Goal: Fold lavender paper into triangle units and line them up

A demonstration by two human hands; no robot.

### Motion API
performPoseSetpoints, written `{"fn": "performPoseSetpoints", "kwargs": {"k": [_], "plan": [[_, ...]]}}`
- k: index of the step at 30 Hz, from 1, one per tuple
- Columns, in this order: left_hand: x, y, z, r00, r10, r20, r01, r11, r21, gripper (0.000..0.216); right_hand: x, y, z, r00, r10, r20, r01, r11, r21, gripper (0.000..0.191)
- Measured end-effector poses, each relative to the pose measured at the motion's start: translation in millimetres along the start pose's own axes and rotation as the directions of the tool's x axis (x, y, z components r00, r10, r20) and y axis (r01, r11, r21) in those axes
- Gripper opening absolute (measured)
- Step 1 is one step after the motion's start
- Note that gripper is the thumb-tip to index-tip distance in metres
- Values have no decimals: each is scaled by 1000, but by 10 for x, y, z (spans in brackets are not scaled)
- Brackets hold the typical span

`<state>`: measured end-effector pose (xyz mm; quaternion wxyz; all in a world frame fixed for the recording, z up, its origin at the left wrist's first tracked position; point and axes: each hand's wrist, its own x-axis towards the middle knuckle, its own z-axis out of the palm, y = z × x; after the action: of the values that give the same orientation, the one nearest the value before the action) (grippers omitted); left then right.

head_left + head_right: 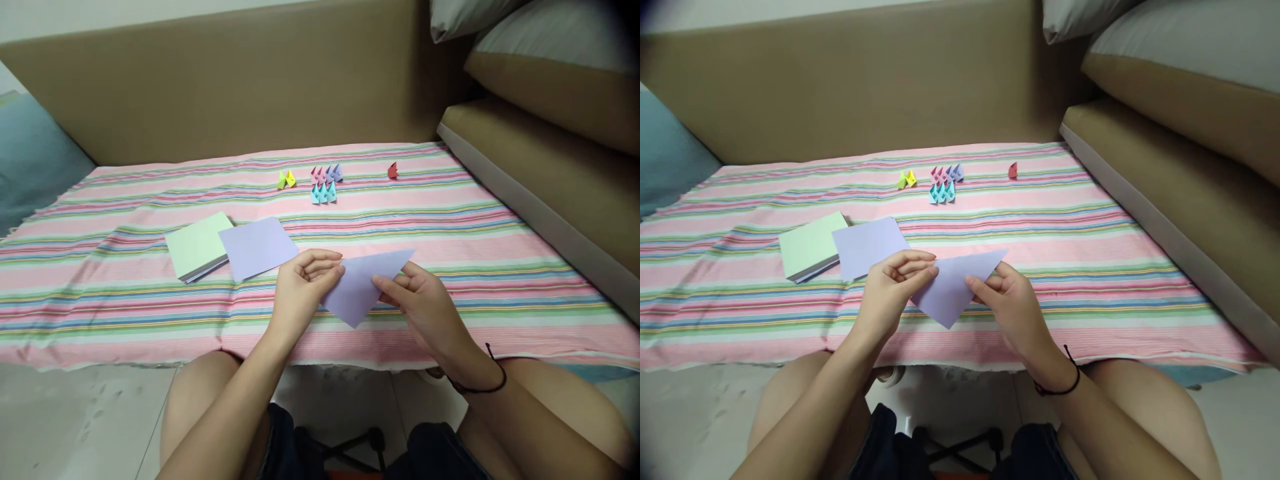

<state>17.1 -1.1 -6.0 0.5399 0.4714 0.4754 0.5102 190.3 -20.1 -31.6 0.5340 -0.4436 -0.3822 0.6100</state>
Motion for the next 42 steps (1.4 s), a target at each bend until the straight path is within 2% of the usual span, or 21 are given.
{"fn": "performPoseSetpoints", "kwargs": {"k": [5, 8, 11, 21, 32, 42], "plan": [[10, 1, -5, 1000, -7, 7, 7, 1000, 9, 21, -12, 13, 17, 999, 0, 41, 1, 1000, -26, 26], [28, -7, -32, 999, -26, -18, 27, 999, 31, 19, -29, -22, 39, 997, 21, 80, -24, 999, 39, 18], [56, -16, -72, 998, -51, -48, 53, 997, 53, 20, -30, -73, 45, 993, 60, 103, -69, 993, 91, 26], [94, -3, -90, 995, -76, -61, 81, 993, 81, 22, -47, -75, 50, 978, 116, 175, -121, 993, 15, 20], [75, 22, -79, 995, -91, 41, 91, 996, 3, 25, -11, -29, 34, 994, 54, 97, -51, 998, -28, 20], [57, 42, -93, 993, -90, 80, 88, 996, 30, 23, -32, -60, 42, 993, 85, 86, -83, 996, -30, 19]]}}
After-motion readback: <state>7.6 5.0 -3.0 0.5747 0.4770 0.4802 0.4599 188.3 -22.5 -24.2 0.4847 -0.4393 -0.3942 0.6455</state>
